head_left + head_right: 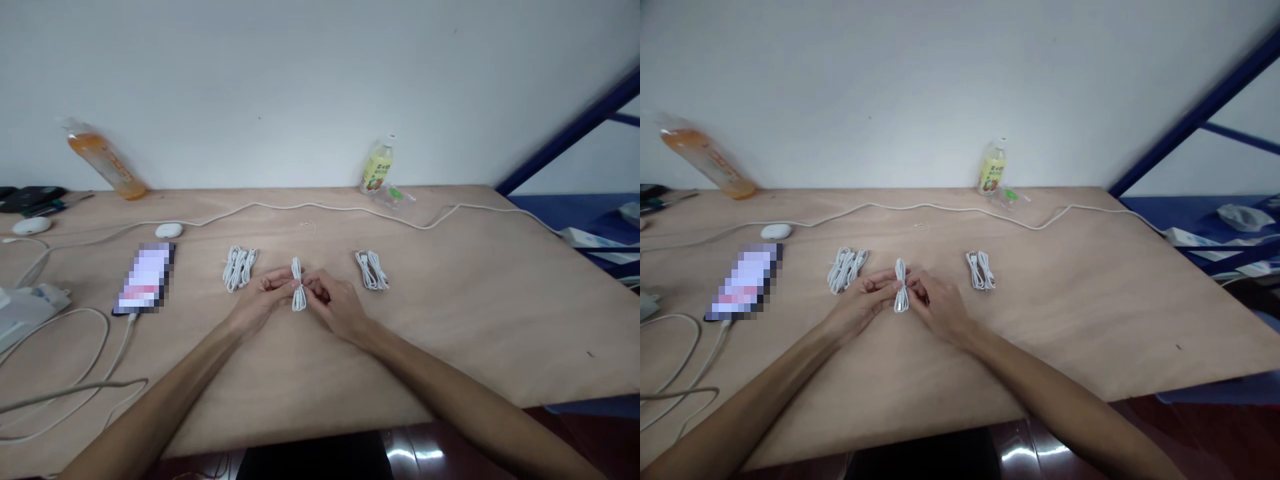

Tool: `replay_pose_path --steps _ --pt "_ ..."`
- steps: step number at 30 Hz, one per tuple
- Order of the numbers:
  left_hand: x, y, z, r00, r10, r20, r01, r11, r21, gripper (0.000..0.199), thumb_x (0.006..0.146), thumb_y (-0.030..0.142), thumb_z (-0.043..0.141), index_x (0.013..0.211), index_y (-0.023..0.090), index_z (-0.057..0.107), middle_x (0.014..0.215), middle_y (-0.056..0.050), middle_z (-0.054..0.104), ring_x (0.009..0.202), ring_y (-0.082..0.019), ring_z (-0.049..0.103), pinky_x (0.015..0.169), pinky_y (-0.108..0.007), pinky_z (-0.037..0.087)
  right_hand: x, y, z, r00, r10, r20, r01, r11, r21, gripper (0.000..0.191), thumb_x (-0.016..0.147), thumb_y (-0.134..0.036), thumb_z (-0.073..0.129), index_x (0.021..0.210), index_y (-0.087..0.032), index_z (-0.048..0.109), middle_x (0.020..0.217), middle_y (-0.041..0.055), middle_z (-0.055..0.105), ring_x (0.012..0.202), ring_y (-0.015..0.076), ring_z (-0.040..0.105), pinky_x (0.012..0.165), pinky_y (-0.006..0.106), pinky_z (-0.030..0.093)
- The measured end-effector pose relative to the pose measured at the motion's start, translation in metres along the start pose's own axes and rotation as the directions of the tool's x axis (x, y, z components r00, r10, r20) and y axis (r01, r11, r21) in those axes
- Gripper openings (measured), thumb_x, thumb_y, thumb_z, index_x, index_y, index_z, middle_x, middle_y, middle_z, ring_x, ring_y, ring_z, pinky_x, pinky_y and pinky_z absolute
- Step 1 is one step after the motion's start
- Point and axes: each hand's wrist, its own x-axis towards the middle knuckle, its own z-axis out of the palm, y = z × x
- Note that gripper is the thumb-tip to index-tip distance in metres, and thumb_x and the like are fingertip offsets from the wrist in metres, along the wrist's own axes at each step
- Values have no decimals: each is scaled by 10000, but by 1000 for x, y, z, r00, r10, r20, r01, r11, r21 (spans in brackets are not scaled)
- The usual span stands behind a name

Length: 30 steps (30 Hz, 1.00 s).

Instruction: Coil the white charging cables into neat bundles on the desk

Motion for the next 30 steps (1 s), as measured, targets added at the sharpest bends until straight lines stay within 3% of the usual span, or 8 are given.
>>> replay_pose_path --steps 5,14,22,30 --pt "0 1 2 999 33 -16 -34 999 -7 472 756 363 971 1172 179 846 1177 -127 855 1098 -292 799 983 -396 618 3 0 -1 999 15 36 -15 1000 -13 168 1048 -250 591 1113 -220 743 731 -20 681 607 163 579 664 268 439" --pt "-1 -1 4 997 59 -57 -56 997 54 453 788 389 936 1185 190 845 1151 -107 849 1088 -269 778 979 -367 591 5 -4 -6 988 104 112 -128 961 243 205 1068 -290 536 1049 -214 725 676 -39 632 593 156 538 626 265 410" --pt "0 -2 6 989 144 -18 -140 979 150 345 819 404 908 1100 208 863 1124 -90 854 1053 -270 777 975 -368 581 5 -7 -8 979 162 124 -196 914 356 192 1039 -337 527 954 -229 662 615 -56 544 552 146 471 570 266 365" --pt "-2 -2 9 991 126 -51 -119 985 122 337 771 394 938 1029 199 843 1122 -85 851 1047 -284 775 991 -397 569 8 -8 -10 983 139 123 -179 886 427 176 952 -403 651 961 -228 630 616 -85 487 539 127 413 547 264 338"
